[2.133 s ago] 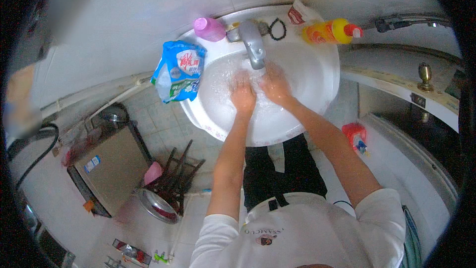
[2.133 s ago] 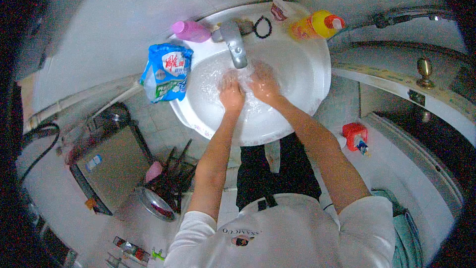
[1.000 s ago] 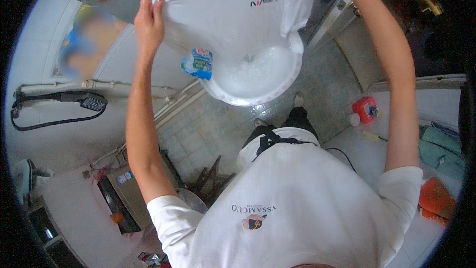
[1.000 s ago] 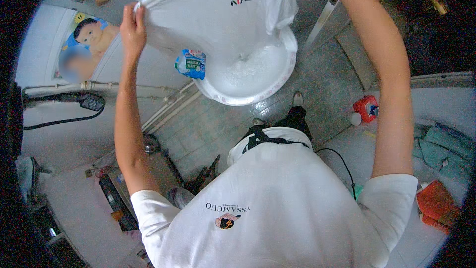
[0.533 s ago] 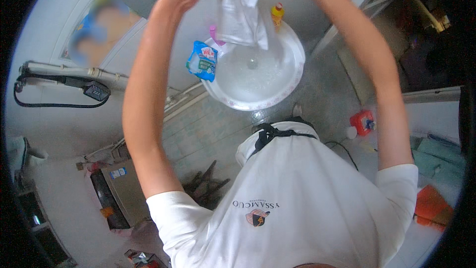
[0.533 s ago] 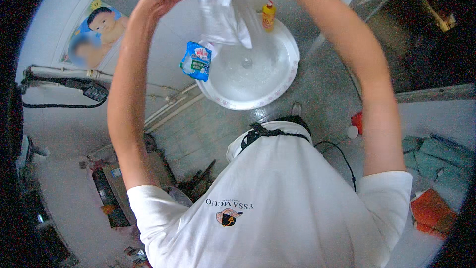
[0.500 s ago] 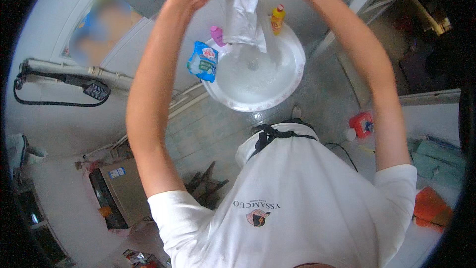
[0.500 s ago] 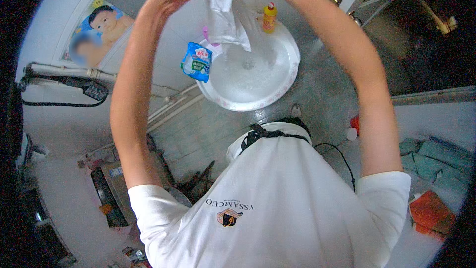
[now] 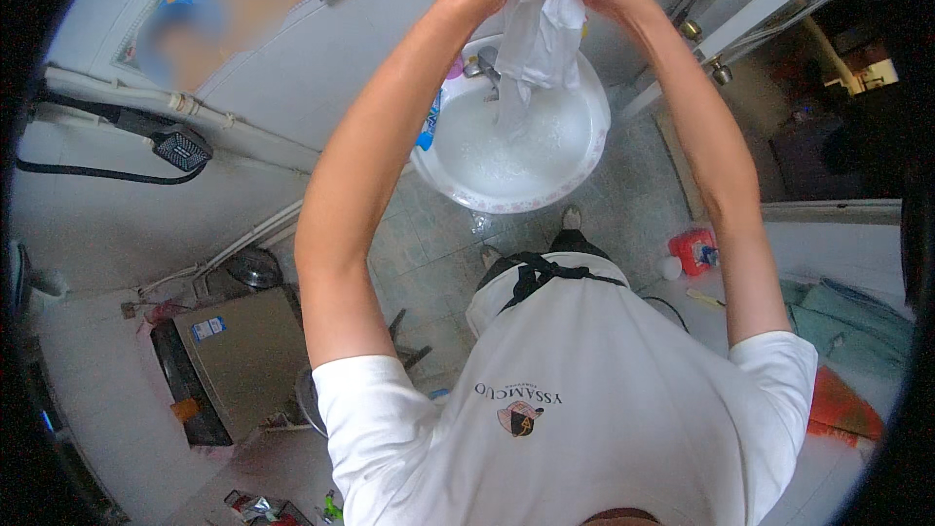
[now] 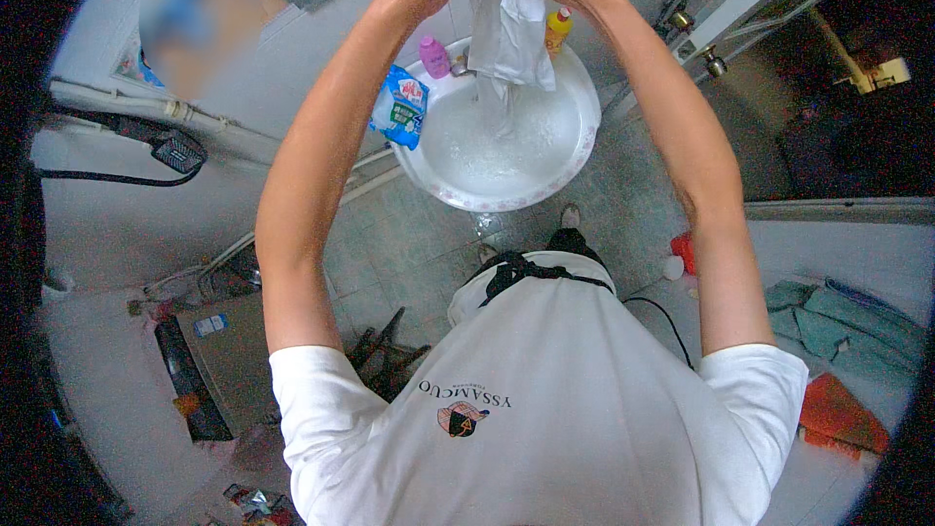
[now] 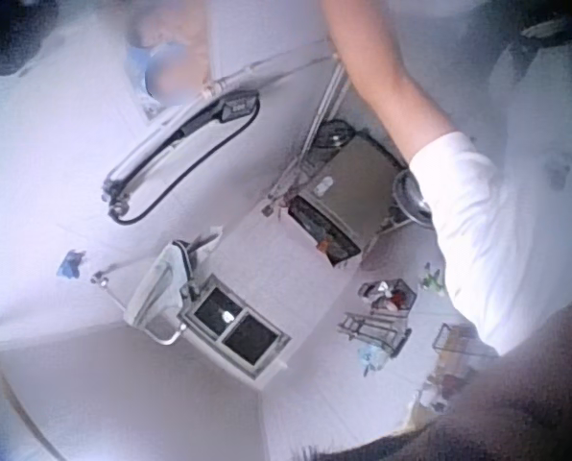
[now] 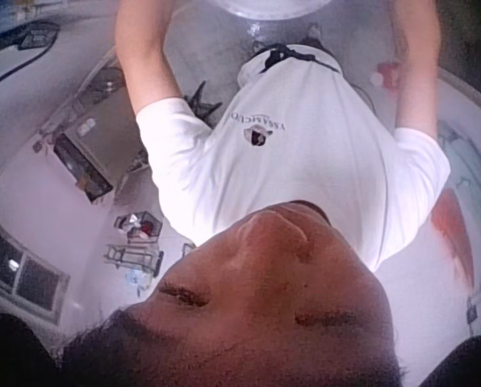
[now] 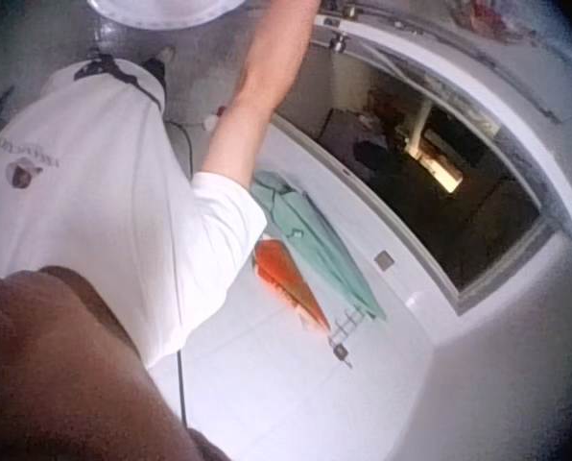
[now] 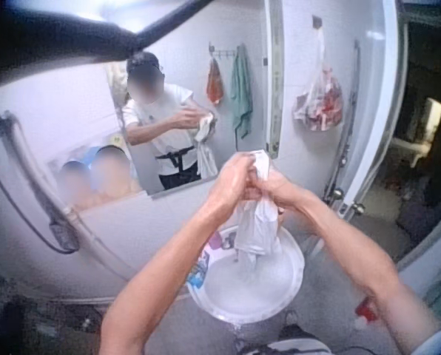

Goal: The person washes a white shirt by hand in a sink, applying a cleaning agent, scrubbing the fabric against itself in water, and then wringing it out.

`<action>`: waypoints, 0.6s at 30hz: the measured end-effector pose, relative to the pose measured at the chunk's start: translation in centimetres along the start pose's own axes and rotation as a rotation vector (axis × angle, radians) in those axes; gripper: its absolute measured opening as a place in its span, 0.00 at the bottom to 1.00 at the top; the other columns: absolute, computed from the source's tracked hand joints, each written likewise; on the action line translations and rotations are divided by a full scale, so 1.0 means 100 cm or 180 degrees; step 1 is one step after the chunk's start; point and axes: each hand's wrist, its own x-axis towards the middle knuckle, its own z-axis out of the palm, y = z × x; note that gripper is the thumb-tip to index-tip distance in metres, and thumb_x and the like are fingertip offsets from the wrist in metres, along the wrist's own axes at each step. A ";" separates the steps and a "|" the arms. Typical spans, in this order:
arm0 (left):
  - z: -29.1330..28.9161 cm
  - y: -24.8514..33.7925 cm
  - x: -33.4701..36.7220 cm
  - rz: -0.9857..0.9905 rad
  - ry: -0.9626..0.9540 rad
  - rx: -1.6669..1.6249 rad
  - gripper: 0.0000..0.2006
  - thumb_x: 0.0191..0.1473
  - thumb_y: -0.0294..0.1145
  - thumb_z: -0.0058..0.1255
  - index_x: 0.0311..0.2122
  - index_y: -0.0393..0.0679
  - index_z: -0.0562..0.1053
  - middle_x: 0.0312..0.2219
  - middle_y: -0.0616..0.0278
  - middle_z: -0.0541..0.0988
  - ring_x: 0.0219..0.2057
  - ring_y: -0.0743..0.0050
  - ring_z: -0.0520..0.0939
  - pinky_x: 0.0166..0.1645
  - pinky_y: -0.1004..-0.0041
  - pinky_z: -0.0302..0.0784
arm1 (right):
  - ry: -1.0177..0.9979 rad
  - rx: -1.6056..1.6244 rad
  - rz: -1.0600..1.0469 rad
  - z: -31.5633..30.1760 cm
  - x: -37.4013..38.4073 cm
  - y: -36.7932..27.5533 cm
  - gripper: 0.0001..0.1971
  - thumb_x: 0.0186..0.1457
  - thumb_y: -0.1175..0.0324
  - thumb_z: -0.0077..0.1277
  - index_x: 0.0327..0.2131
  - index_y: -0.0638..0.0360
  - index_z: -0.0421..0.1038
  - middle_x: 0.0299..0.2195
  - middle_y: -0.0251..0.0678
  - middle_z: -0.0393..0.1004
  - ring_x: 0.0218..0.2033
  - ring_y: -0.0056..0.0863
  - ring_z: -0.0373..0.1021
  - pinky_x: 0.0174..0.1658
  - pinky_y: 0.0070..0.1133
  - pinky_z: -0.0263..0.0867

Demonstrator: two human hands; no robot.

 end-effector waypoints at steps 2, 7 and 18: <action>-0.016 -0.004 0.004 0.1833 0.0054 0.1718 0.23 0.61 0.44 0.37 0.50 0.35 0.70 0.41 0.46 0.77 0.39 0.60 0.80 0.45 0.67 0.75 | 0.0221 -0.0857 -0.0340 0.008 -0.002 -0.005 0.18 0.61 0.61 0.51 0.51 0.55 0.64 0.43 0.33 0.72 0.42 0.23 0.71 0.44 0.23 0.71; -0.039 -0.013 -0.032 0.1478 -0.0384 0.0438 0.23 0.61 0.46 0.43 0.55 0.42 0.68 0.50 0.46 0.74 0.43 0.50 0.80 0.53 0.58 0.72 | 0.0010 -0.0995 -0.0404 0.029 -0.006 -0.026 0.17 0.59 0.64 0.54 0.49 0.58 0.67 0.41 0.29 0.73 0.41 0.18 0.69 0.44 0.19 0.67; -0.097 -0.288 -0.137 0.0705 0.1067 0.1295 0.59 0.35 0.42 0.71 0.66 0.36 0.43 0.62 0.40 0.55 0.62 0.46 0.60 0.65 0.56 0.55 | -0.0422 0.1537 0.0332 0.045 0.023 -0.047 0.22 0.62 0.44 0.42 0.35 0.57 0.65 0.17 0.25 0.54 0.18 0.19 0.54 0.24 0.20 0.56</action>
